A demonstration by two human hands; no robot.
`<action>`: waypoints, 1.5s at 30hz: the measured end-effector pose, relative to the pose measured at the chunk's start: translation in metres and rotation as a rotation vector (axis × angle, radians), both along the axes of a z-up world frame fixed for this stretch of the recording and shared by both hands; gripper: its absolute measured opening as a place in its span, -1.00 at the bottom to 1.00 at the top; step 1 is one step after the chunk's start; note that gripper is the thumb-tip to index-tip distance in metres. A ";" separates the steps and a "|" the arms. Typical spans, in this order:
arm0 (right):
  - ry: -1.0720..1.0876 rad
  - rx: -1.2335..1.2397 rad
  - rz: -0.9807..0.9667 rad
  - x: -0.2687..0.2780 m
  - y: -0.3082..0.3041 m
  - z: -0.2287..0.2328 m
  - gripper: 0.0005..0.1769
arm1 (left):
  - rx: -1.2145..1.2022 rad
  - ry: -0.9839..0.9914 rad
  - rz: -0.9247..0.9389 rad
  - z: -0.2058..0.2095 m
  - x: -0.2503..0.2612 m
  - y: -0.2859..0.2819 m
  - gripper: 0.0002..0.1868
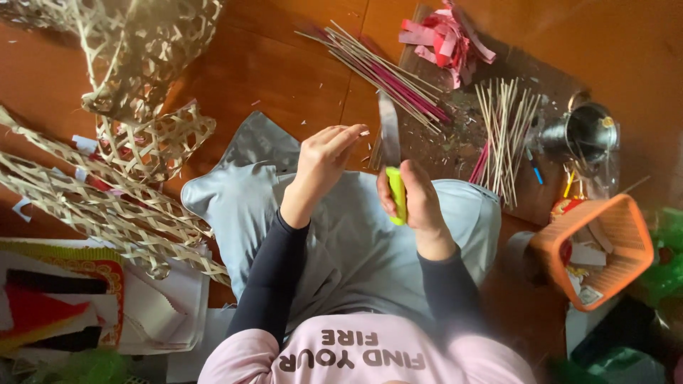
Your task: The recorder is using a knife to shave or peel thin strips from a wooden or bamboo stick for crafting.
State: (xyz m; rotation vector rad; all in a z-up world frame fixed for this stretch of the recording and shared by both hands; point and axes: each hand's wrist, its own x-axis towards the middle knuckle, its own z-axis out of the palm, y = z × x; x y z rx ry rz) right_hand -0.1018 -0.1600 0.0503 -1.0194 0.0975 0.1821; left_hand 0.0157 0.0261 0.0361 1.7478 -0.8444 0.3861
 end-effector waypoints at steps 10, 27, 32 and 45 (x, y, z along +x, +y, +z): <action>-0.002 0.063 0.019 0.004 0.018 0.028 -0.48 | 0.020 -0.052 -0.005 0.004 -0.005 -0.001 -0.61; 0.001 -0.116 0.017 0.009 0.028 0.058 -0.44 | 0.020 -0.079 -0.009 0.003 -0.009 -0.004 -0.63; 0.007 -0.110 0.010 0.008 0.026 0.053 -0.50 | 0.043 -0.094 -0.006 0.003 -0.010 -0.005 -0.57; 0.054 -0.136 -0.063 0.012 0.024 0.049 -0.73 | 0.046 -0.137 0.024 0.004 -0.012 -0.011 -0.59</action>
